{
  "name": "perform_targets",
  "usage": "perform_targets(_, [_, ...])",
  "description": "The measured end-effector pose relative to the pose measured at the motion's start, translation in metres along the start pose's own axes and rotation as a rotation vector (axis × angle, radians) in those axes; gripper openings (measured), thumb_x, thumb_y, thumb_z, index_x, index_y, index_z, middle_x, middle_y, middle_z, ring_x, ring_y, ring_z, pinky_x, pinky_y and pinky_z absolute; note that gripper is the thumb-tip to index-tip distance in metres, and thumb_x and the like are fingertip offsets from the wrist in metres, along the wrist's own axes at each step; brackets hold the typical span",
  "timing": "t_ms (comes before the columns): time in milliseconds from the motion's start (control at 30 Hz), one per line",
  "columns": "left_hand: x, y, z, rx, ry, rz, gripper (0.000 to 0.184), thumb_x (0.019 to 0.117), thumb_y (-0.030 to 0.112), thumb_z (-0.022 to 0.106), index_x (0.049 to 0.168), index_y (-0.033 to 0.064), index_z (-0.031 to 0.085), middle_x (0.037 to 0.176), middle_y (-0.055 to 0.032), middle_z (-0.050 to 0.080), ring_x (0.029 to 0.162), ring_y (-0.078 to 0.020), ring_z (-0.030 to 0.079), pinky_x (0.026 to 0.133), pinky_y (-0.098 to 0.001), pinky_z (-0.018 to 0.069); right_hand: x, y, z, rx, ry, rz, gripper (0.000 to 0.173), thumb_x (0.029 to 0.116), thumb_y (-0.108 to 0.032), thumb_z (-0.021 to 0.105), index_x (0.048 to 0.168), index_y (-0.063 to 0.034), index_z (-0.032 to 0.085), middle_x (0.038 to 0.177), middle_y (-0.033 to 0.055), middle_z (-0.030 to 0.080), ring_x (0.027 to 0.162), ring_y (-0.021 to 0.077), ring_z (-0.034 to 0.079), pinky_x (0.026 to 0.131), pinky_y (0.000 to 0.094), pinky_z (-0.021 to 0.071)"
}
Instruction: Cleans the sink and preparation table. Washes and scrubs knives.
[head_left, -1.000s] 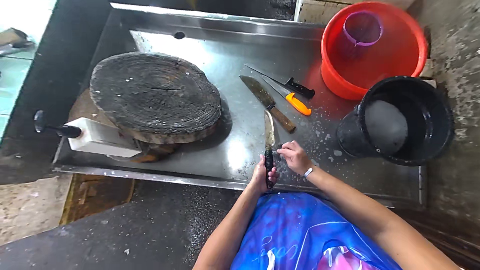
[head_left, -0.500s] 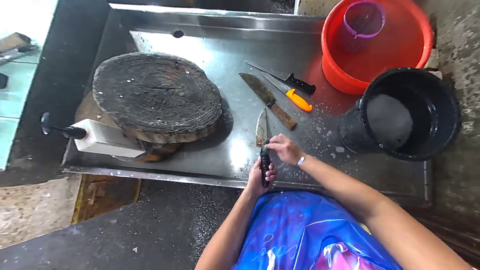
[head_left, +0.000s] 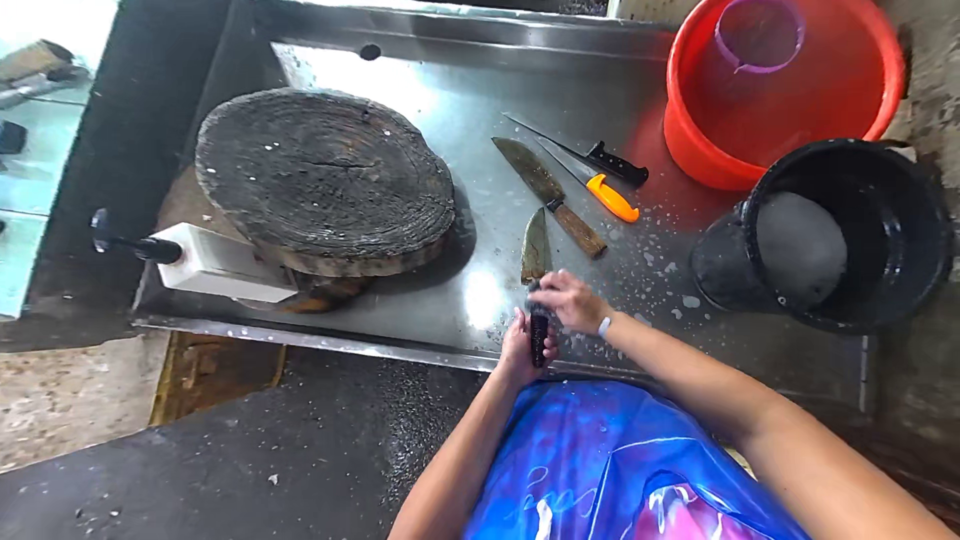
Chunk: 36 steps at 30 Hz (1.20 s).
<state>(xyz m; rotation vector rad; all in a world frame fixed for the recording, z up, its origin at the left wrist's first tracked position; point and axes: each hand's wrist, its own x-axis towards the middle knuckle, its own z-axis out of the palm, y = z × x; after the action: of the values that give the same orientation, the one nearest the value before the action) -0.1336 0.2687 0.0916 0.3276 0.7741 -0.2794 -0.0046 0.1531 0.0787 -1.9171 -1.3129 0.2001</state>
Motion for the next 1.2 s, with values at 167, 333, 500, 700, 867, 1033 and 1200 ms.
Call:
perform_targets(167, [-0.001, 0.01, 0.014, 0.096, 0.014, 0.109, 0.088, 0.0955, 0.079, 0.003, 0.101, 0.0154, 0.064, 0.079, -0.0071, 0.067, 0.067, -0.0182, 0.064, 0.059, -0.035, 0.0547, -0.005, -0.03, -0.006, 0.008, 0.033, -0.085, 0.025, 0.0914, -0.002, 0.062, 0.108, -0.0102, 0.079, 0.11, 0.0125, 0.071, 0.106, 0.0281, 0.065, 0.096, 0.0417, 0.0545])
perform_targets(333, [0.009, 0.014, 0.022, 0.093, -0.001, 0.078, 0.086, 0.099, 0.074, 0.002, 0.103, 0.0097, 0.059, 0.079, -0.0088, 0.063, 0.065, -0.0191, 0.061, 0.056, -0.0303, 0.0516, -0.008, -0.002, -0.02, -0.032, 0.137, 0.067, 0.022, 0.095, -0.005, 0.064, 0.112, -0.0085, 0.078, 0.114, 0.0144, 0.07, 0.109, 0.0305, 0.064, 0.099, 0.0437, 0.0546])
perform_targets(500, [0.014, 0.017, 0.015, 0.122, -0.005, 0.078, 0.062, 0.1074, 0.059, 0.021, 0.108, 0.0133, 0.062, 0.081, -0.0076, 0.064, 0.065, -0.0172, 0.062, 0.056, -0.0298, 0.0526, -0.007, -0.015, -0.021, 0.003, 0.013, -0.029, 0.021, 0.0926, -0.002, 0.064, 0.106, -0.0085, 0.079, 0.112, 0.0136, 0.072, 0.107, 0.0308, 0.067, 0.097, 0.0447, 0.0557])
perform_targets(700, [0.012, 0.025, 0.012, 0.156, -0.042, 0.086, 0.053, 0.1103, 0.049, 0.025, 0.121, 0.0112, 0.061, 0.095, -0.0065, 0.069, 0.08, -0.0166, 0.068, 0.069, -0.0329, 0.0588, -0.028, -0.033, -0.031, 0.028, -0.075, -0.199, 0.021, 0.0956, 0.0, 0.059, 0.099, -0.0075, 0.078, 0.107, 0.0093, 0.073, 0.102, 0.0251, 0.066, 0.093, 0.0383, 0.0558])
perform_targets(867, [0.009, 0.022, 0.028, 0.227, -0.001, 0.053, 0.049, 0.1082, 0.051, 0.032, 0.114, 0.0162, 0.066, 0.086, -0.0024, 0.069, 0.071, -0.0124, 0.067, 0.063, -0.0297, 0.0579, -0.025, -0.038, -0.034, 0.052, -0.016, -0.171, 0.02, 0.0943, -0.002, 0.062, 0.1, -0.0101, 0.079, 0.106, 0.0098, 0.071, 0.105, 0.0257, 0.065, 0.097, 0.042, 0.0539])
perform_targets(1033, [0.015, 0.018, 0.028, 0.275, -0.008, 0.044, 0.053, 0.1102, 0.05, 0.026, 0.122, 0.0107, 0.059, 0.091, -0.0085, 0.067, 0.069, -0.0186, 0.065, 0.06, -0.0328, 0.0574, -0.038, -0.011, -0.052, -0.032, 0.029, -0.068, 0.02, 0.0948, -0.004, 0.062, 0.103, -0.0086, 0.08, 0.107, 0.011, 0.072, 0.104, 0.0269, 0.066, 0.096, 0.0406, 0.0554])
perform_targets(1200, [0.014, 0.013, 0.039, 0.132, 0.025, 0.101, 0.053, 0.1093, 0.053, 0.028, 0.12, 0.013, 0.061, 0.087, -0.004, 0.066, 0.07, -0.0138, 0.065, 0.062, -0.0302, 0.0569, -0.054, -0.027, -0.028, 0.147, 0.139, -0.064, 0.019, 0.0969, -0.004, 0.063, 0.105, -0.0088, 0.08, 0.111, 0.0108, 0.071, 0.111, 0.0233, 0.064, 0.102, 0.0392, 0.0542])
